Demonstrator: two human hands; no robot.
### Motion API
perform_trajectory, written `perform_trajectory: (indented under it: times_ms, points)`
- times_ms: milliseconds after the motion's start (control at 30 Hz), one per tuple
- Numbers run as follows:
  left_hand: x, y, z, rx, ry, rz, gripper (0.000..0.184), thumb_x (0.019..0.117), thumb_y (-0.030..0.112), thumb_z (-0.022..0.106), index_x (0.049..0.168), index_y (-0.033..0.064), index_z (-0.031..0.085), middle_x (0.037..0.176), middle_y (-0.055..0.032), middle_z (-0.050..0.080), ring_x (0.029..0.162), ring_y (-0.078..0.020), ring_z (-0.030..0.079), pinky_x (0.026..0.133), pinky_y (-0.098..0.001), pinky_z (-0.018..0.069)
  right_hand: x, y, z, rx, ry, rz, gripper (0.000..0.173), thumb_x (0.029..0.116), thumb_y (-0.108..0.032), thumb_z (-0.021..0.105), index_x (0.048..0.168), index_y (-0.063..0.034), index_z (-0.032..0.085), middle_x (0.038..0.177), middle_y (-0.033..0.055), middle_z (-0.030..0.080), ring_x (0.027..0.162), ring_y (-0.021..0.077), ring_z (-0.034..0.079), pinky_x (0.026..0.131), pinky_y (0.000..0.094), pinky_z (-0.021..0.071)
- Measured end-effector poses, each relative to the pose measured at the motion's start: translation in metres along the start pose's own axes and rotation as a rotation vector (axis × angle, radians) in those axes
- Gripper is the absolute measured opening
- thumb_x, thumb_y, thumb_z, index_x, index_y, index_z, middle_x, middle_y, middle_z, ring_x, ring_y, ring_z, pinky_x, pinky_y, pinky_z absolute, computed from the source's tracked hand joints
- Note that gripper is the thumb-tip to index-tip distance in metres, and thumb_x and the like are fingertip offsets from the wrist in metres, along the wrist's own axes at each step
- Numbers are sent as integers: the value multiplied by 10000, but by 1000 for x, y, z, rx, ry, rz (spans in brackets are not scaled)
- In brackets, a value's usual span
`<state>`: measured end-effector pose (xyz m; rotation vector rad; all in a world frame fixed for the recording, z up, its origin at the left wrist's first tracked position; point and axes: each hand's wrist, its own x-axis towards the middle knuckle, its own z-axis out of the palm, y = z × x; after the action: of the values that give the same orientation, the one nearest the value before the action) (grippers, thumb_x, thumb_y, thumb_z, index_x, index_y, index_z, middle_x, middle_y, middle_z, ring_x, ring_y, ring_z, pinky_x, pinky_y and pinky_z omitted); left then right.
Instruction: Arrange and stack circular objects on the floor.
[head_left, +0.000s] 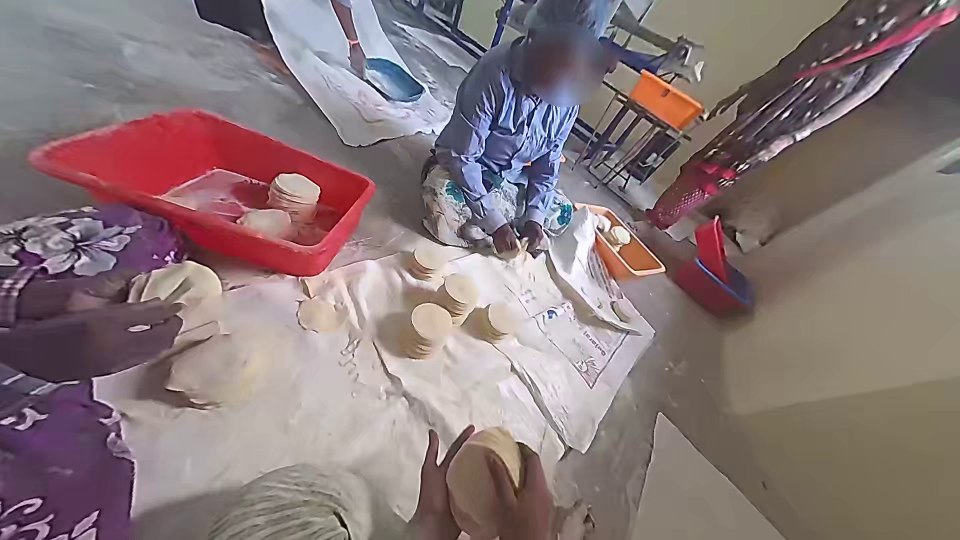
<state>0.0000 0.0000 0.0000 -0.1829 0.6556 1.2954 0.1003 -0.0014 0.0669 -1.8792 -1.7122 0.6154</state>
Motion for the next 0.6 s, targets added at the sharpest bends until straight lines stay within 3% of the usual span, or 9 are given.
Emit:
perform_trajectory:
  times_ms: [100, 167, 233, 267, 367, 433, 500, 533, 600]
  points:
    - [3, 11, 7, 20, -93, -6, 899, 987, 677, -54, 1433, 108, 481, 1131, -116, 697, 1015, -231, 683, 841, -442, 565, -9, 2, -13, 199, 97, -97, 683, 826, -252, 754, 1332, 134, 506, 1080, 249, 681, 931, 267, 693, 836, 437, 572]
    - [2, 4, 18, 19, 5, -96, 843, 996, 705, 54, 1301, 94, 549, 1080, -136, 693, 979, -273, 680, 800, -506, 564, -9, 5, -16, 152, 8, -10, 785, 791, -257, 805, 1398, 125, 485, 1148, 288, 677, 1016, 355, 691, 902, 525, 549]
    - [8, 5, 26, 84, -8, -37, 818, 1040, 626, 49, 1332, 63, 566, 1103, -135, 688, 1003, -243, 666, 850, -463, 543, 5, 1, -17, 69, -65, 105, 735, 803, -300, 841, 1364, 82, 561, 1099, 286, 702, 1029, 437, 687, 920, 632, 508]
    - [8, 9, 32, 113, -44, 13, 812, 1051, 591, 28, 1328, 61, 579, 1091, -118, 701, 1000, -219, 677, 854, -429, 554, 12, -1, -21, 83, -49, 103, 693, 796, -311, 837, 1324, 70, 599, 1056, 262, 717, 995, 411, 698, 895, 620, 517]
    - [2, 22, 33, 219, -129, 77, 860, 1011, 597, -76, 1439, 113, 490, 1260, -104, 666, 1120, -229, 650, 844, -441, 555, 7, -3, -36, 260, 85, -1, 673, 740, -289, 760, 1264, 96, 587, 1007, 180, 715, 909, 196, 707, 831, 406, 577]
    - [2, 10, 18, 195, -98, -3, 851, 1008, 620, -43, 1520, 110, 407, 1388, -157, 573, 1226, -297, 562, 914, -551, 474, -10, 5, -39, 332, 64, 15, 752, 720, -265, 781, 1313, 122, 525, 1075, 197, 690, 971, 175, 688, 883, 367, 569]
    - [1, -5, 33, 111, -5, -48, 830, 1028, 638, 17, 1316, 104, 583, 1090, -104, 713, 973, -216, 690, 809, -449, 570, -7, 11, -37, 235, -1, 48, 725, 738, -269, 835, 1295, 116, 577, 1067, 238, 705, 991, 292, 696, 903, 503, 551]
    - [-1, -7, 35, 97, -21, -49, 852, 1033, 625, 11, 1294, 72, 604, 1013, -107, 720, 912, -208, 701, 796, -422, 576, -7, 12, -35, 193, -11, 66, 661, 754, -257, 840, 1263, 104, 621, 1038, 248, 714, 974, 339, 698, 889, 560, 533]
    - [-5, -1, 42, 97, -91, -8, 893, 1025, 617, -32, 1306, 59, 605, 1003, -96, 733, 922, -192, 708, 817, -399, 578, -6, 8, -42, 194, 30, 64, 585, 761, -254, 806, 1223, 70, 651, 980, 188, 728, 906, 252, 710, 841, 481, 565]
